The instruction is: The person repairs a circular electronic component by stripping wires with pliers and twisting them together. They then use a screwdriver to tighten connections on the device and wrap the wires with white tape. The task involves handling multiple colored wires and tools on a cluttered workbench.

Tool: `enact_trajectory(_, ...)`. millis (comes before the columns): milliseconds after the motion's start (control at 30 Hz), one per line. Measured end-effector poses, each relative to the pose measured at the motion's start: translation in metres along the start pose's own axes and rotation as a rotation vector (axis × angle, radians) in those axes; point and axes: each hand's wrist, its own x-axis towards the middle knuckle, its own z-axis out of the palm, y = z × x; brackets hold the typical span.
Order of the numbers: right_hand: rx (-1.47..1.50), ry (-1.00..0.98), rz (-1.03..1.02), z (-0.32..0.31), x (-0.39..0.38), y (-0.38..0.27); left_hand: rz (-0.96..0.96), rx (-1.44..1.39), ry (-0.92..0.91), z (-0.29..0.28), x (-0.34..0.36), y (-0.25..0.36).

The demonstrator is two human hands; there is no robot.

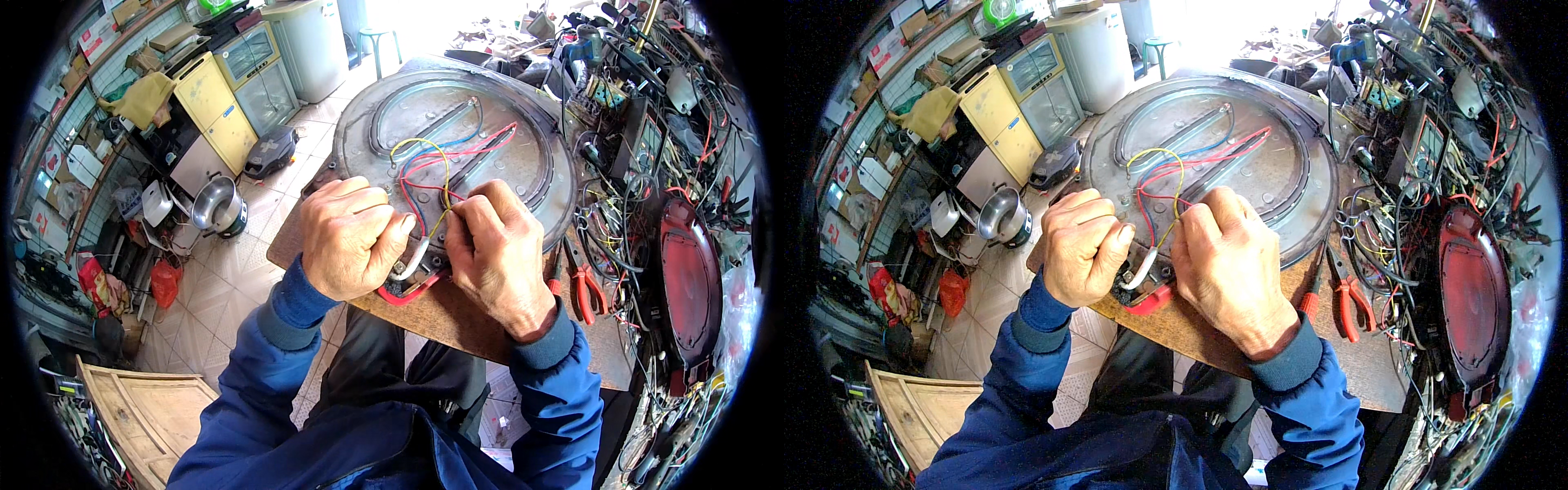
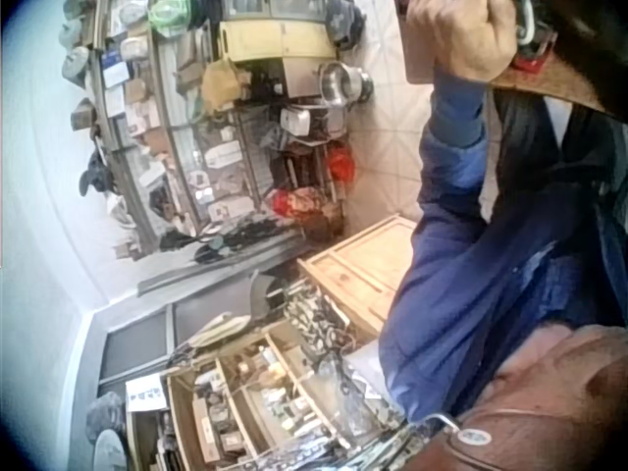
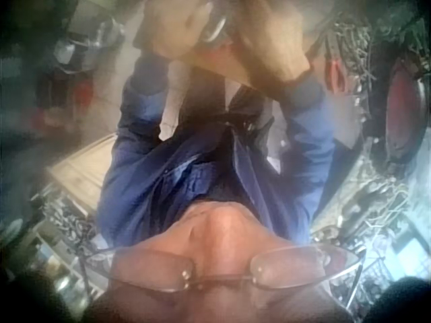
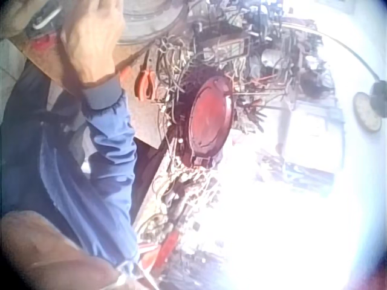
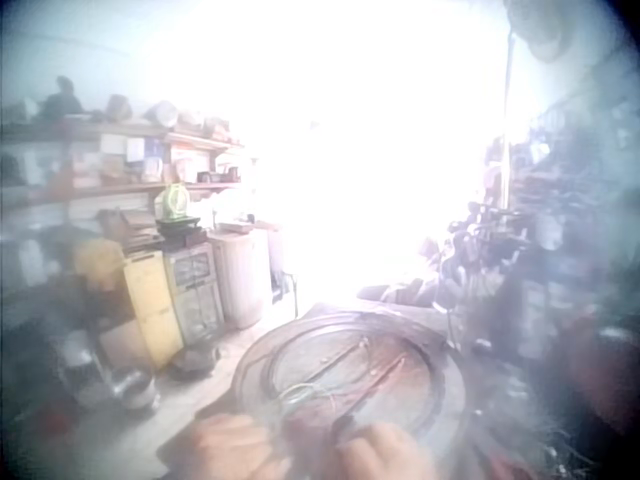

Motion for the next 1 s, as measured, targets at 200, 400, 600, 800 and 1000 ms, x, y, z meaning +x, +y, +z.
enact_trajectory(200,0.006,0.011,0.035,-0.002,0.001,-0.001,0.008,-0.003,0.009,0.000,0.000,0.000)
enact_trajectory(400,0.035,0.037,0.039,0.002,0.001,0.000,0.009,0.003,-0.002,0.000,-0.002,0.000)
enact_trajectory(600,0.248,-0.058,0.154,-0.014,0.005,0.005,-0.046,0.007,-0.085,-0.007,0.001,0.004)
enact_trajectory(800,0.446,-0.118,0.257,-0.020,0.005,0.009,-0.264,-0.209,-0.156,-0.020,0.010,0.015)
enact_trajectory(1000,0.642,-0.136,0.351,-0.023,-0.001,0.004,-0.239,-0.231,-0.210,-0.013,0.023,0.032)
